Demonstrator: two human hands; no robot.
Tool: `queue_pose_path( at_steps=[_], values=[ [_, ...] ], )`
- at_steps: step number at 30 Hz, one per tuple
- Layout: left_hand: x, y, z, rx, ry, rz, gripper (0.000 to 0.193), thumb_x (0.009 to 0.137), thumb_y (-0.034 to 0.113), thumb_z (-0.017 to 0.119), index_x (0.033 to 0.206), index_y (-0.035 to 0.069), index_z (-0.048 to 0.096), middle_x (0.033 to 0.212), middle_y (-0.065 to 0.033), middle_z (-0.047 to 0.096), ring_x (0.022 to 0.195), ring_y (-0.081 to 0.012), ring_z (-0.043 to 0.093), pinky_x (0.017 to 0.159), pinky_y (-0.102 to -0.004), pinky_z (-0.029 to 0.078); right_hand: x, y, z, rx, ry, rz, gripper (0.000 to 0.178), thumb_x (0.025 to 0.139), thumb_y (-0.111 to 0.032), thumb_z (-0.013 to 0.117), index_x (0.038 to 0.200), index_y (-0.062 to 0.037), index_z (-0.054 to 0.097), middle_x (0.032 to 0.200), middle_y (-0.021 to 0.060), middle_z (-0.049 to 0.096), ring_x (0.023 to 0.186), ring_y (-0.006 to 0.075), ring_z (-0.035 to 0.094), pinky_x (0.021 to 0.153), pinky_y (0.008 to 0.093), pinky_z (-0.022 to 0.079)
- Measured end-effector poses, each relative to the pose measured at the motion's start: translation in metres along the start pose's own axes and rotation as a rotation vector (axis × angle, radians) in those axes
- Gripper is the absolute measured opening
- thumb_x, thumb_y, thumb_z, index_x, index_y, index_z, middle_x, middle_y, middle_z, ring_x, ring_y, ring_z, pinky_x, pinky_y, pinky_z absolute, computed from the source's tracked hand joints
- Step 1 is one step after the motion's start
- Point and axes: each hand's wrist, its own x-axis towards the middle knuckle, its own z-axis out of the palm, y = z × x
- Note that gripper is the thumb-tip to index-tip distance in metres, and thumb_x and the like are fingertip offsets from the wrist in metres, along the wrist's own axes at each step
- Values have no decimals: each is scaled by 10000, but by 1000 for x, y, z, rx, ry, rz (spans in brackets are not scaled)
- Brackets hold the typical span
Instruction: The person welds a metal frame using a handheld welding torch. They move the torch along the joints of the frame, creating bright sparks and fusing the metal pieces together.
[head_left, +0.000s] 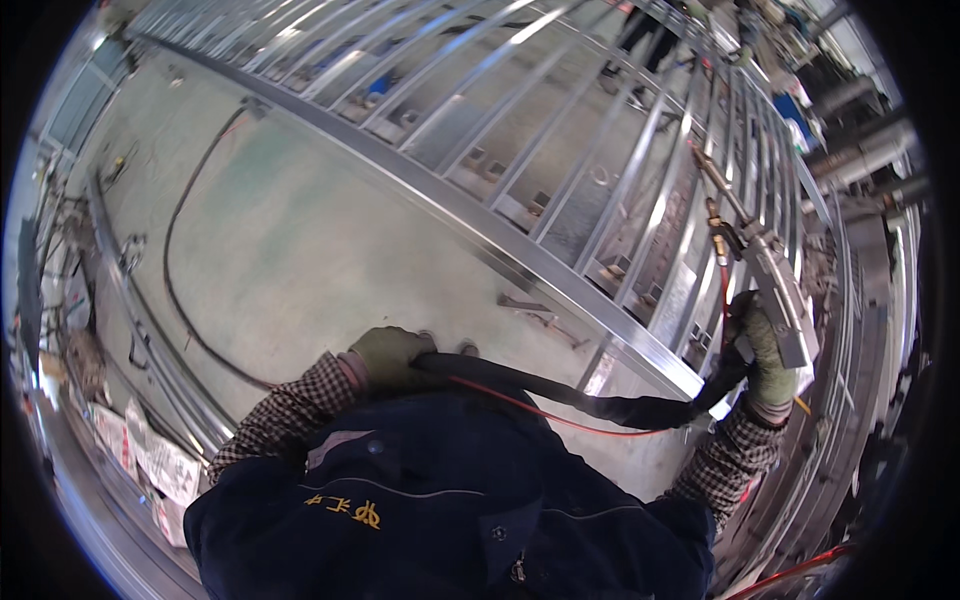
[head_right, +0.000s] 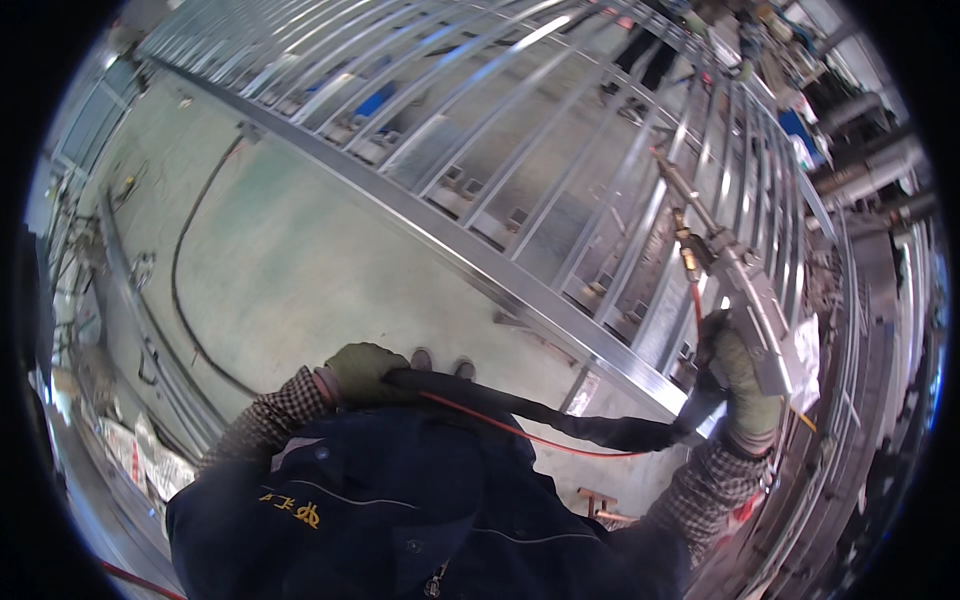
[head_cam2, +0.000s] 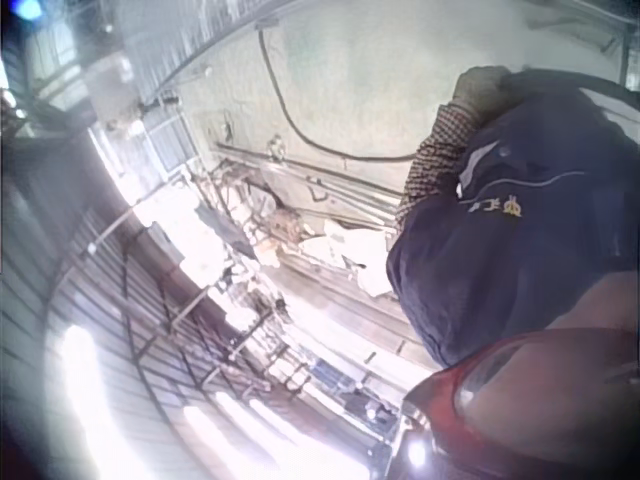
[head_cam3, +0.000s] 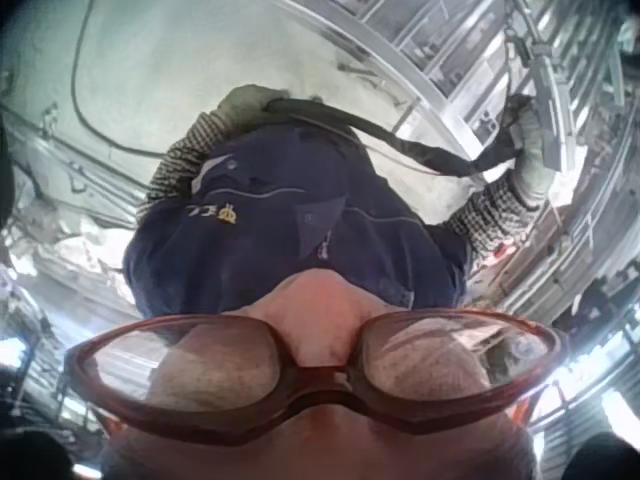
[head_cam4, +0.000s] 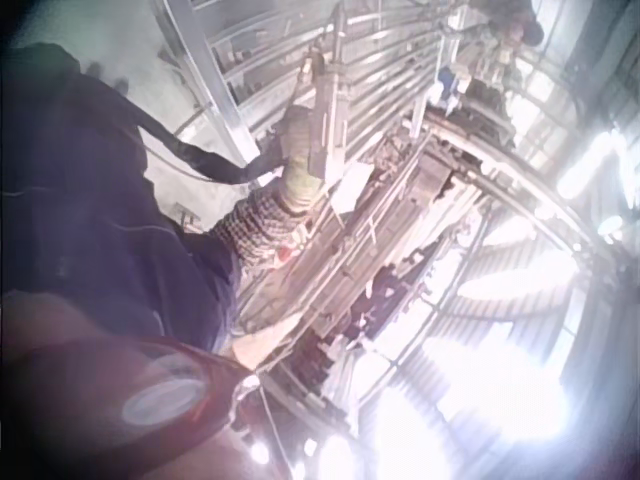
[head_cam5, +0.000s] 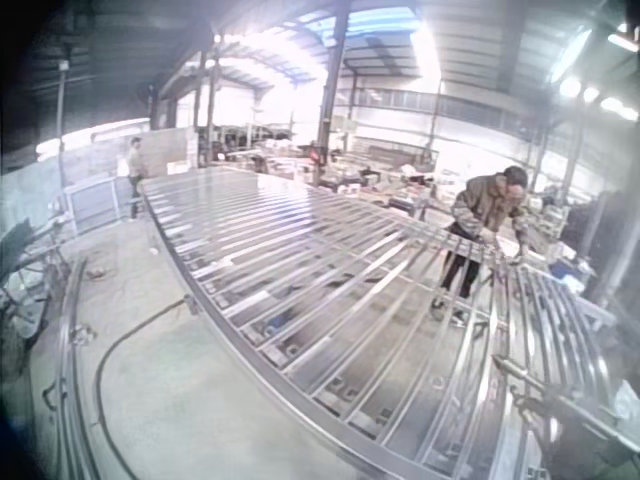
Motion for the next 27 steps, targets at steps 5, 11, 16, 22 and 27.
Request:
queue_pose_path(
  at_steps=[5, 11, 16, 22, 27],
  values=[
    [35, 12, -46, -15, -152, 134, 597, 902, 681, 703, 1170, 151, 769, 1021, -143, 785, 1012, -373, 740, 909, -494, 567, 1, 1, -3, 41, -18, 40, 426, 930, -284, 889, 1204, -7, 717, 966, 71, 753, 786, 138, 681, 670, 269, 515],
    [102, 54, -49, 47, -71, 456, 580, 880, 671, 752, 1155, 162, 787, 1032, -112, 789, 965, -339, 746, 862, -474, 562, 47, 25, -48, -58, -182, 99, 582, 904, -430, 904, 1229, 5, 696, 966, 75, 729, 825, 168, 688, 707, 310, 535],
    [151, 109, -47, -44, 2, 546, 544, 894, 607, 772, 1158, 132, 781, 1034, -109, 790, 964, -328, 753, 859, -469, 568, 125, 56, -77, -127, -389, 186, 541, 864, -209, 944, 1295, 16, 706, 1036, 82, 771, 920, 193, 736, 772, 314, 616],
    [177, 115, -52, -81, -108, 404, 532, 894, 498, 801, 1249, 107, 737, 1139, -146, 757, 1074, -377, 731, 920, -499, 589, 188, 109, -73, -67, -630, 201, 439, 978, -144, 834, 1352, 23, 673, 1124, 99, 776, 976, 182, 762, 772, 287, 647],
    [186, 106, -63, -175, -5, 356, 568, 887, 482, 815, 1311, 120, 706, 1210, -157, 747, 1111, -384, 726, 958, -498, 587, 226, 135, -58, 103, -789, 410, 312, 1057, -68, 704, 1337, 65, 667, 1111, 119, 786, 1045, 199, 788, 836, 242, 658]
  ],
)
